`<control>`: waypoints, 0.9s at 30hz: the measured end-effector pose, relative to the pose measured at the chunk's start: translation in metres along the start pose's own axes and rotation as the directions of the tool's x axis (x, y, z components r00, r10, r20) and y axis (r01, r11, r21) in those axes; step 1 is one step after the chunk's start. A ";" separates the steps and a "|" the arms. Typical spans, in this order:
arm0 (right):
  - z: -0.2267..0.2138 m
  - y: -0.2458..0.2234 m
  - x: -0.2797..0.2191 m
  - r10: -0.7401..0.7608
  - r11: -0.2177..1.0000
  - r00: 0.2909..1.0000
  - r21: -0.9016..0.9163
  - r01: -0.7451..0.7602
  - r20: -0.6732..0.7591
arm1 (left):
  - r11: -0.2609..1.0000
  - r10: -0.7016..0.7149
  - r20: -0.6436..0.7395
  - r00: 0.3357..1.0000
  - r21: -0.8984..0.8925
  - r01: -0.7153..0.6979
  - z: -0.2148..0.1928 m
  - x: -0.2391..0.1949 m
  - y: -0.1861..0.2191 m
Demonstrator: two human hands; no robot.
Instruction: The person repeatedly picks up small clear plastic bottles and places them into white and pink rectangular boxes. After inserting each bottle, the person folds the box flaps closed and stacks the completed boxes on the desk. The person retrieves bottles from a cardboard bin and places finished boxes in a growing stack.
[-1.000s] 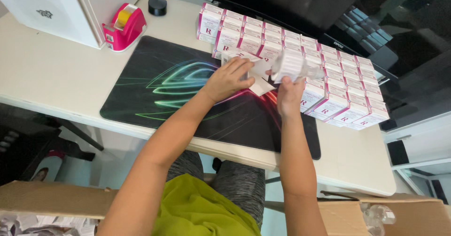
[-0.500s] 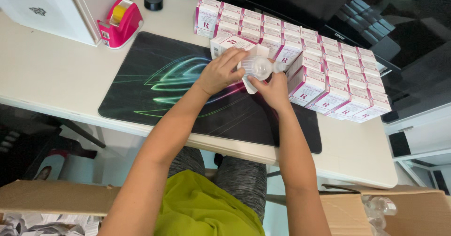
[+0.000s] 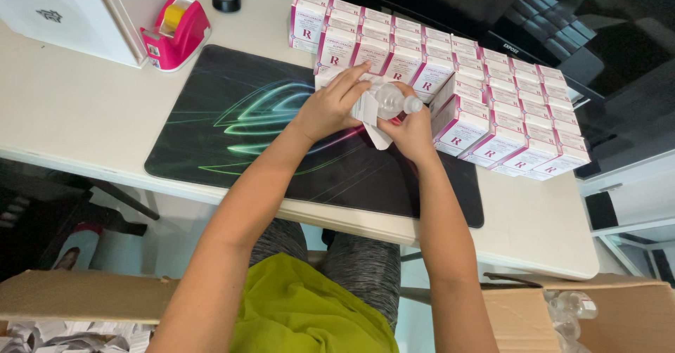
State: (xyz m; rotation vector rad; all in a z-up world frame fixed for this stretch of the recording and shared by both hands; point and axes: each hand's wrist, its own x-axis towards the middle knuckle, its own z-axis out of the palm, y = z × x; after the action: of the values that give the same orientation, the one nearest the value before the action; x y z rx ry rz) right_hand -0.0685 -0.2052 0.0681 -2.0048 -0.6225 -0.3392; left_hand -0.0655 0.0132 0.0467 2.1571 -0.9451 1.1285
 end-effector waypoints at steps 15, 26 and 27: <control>0.022 0.020 0.001 -0.152 0.977 0.964 -0.112 0.180 0.220 | 0.881 -0.472 0.435 0.766 0.239 0.408 -0.037 -0.012 -0.039; 0.001 0.006 -0.001 0.063 0.997 0.998 0.041 -0.064 0.022 | 0.938 -0.117 -0.120 0.986 0.313 0.149 0.013 -0.007 -0.010; 0.001 0.004 -0.001 0.040 0.999 0.999 0.015 -0.040 0.001 | 0.933 -0.140 -0.153 0.978 0.312 0.182 0.018 -0.007 -0.008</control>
State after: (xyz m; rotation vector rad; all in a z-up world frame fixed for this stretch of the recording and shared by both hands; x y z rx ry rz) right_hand -0.0668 -0.2062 0.0645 -2.0005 -0.5828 -0.3083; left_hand -0.0535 0.0071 0.0304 2.3329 -0.5415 1.3999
